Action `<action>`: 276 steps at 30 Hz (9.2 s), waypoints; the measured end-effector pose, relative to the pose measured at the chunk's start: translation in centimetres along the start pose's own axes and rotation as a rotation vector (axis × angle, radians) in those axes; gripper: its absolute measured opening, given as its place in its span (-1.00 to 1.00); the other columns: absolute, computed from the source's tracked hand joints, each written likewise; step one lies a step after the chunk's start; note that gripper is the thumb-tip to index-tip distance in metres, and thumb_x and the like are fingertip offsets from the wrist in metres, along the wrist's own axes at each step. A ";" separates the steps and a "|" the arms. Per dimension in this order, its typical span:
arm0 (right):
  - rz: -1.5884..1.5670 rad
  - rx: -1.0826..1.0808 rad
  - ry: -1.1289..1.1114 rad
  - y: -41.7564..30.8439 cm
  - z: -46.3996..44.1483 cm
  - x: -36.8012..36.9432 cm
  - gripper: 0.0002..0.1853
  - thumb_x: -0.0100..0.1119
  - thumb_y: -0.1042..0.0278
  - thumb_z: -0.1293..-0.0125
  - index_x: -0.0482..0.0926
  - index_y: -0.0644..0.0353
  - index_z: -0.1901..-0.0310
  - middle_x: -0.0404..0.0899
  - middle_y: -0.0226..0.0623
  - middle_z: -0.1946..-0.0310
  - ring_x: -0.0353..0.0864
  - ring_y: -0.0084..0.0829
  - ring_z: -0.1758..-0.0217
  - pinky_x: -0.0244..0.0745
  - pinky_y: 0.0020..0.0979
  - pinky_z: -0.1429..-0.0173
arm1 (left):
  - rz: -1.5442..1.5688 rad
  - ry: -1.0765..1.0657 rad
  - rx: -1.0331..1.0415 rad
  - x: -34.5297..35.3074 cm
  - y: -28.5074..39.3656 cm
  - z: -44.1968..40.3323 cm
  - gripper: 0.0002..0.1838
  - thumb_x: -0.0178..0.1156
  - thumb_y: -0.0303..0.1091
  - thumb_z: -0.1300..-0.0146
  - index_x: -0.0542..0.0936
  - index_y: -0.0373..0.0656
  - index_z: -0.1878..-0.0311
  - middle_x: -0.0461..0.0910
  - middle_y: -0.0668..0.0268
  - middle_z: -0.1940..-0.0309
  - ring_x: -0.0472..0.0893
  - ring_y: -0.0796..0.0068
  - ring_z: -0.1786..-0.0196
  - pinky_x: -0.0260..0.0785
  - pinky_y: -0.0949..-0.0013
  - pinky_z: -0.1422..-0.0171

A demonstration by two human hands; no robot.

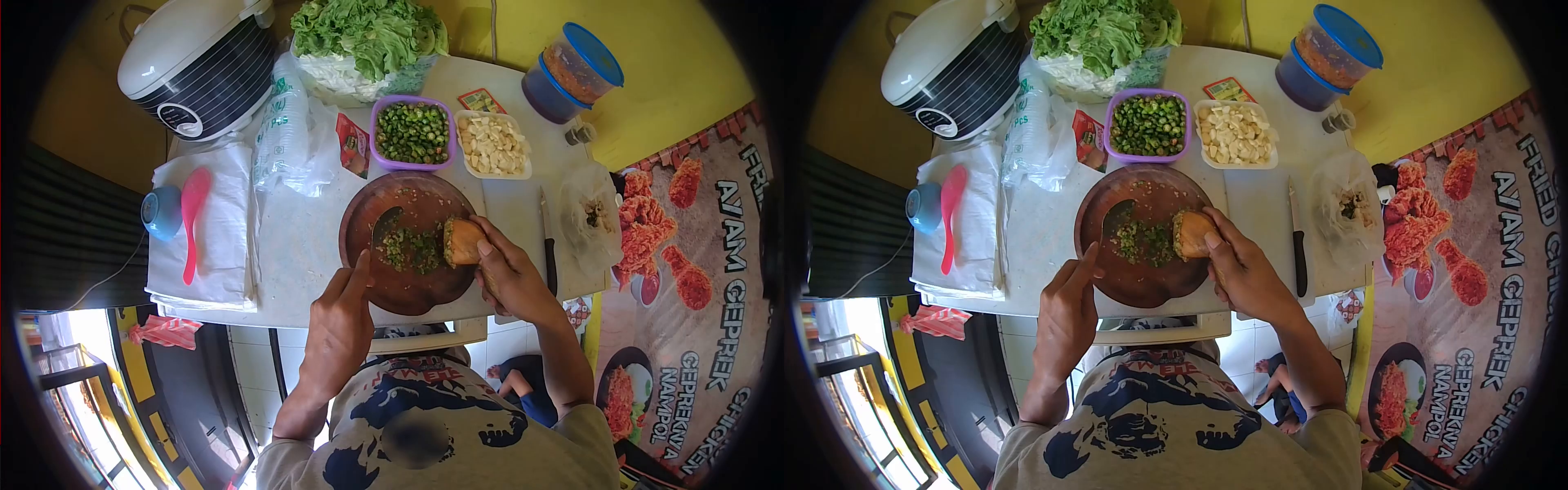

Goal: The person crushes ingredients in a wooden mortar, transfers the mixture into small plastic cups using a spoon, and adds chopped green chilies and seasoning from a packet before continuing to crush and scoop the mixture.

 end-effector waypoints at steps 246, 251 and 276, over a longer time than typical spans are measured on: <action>0.459 -0.586 0.178 -0.7 5.5 2.7 -0.82 0.05 0.61 -0.34 0.36 0.31 0.06 0.42 0.10 0.08 0.58 0.06 0.09 0.50 -0.12 0.11 | 0.078 0.166 0.333 -0.3 2.3 0.4 -0.45 0.16 -0.52 -0.36 0.28 -0.35 -0.38 0.51 -0.05 -0.20 0.54 0.03 -0.24 0.37 0.13 -0.34; 0.511 -0.595 0.129 -1.5 6.0 5.4 -0.64 0.06 0.62 -0.33 0.32 0.38 -0.14 0.39 0.11 0.01 0.57 0.15 0.04 0.53 -0.09 0.00 | 0.154 0.170 0.317 -0.4 2.0 -0.2 -0.44 0.11 -0.55 -0.38 0.24 -0.32 -0.42 0.51 -0.03 -0.21 0.52 0.10 -0.28 0.36 0.16 -0.36; 0.560 -0.555 0.348 -3.0 6.2 3.0 -0.69 0.03 0.66 -0.33 0.39 0.33 -0.09 0.44 0.04 0.16 0.57 0.06 0.23 0.48 -0.09 0.17 | 0.221 0.140 0.386 0.3 2.8 -1.6 -0.36 0.11 -0.73 -0.25 0.19 -0.33 -0.40 0.45 -0.11 -0.24 0.49 -0.11 -0.28 0.39 0.08 -0.34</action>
Point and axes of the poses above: each hand's wrist, its own z-axis away from the middle knuckle, its own x-axis out of the palm, y = z × x, the point moved 10 cm from there along -z, towards the middle knuckle
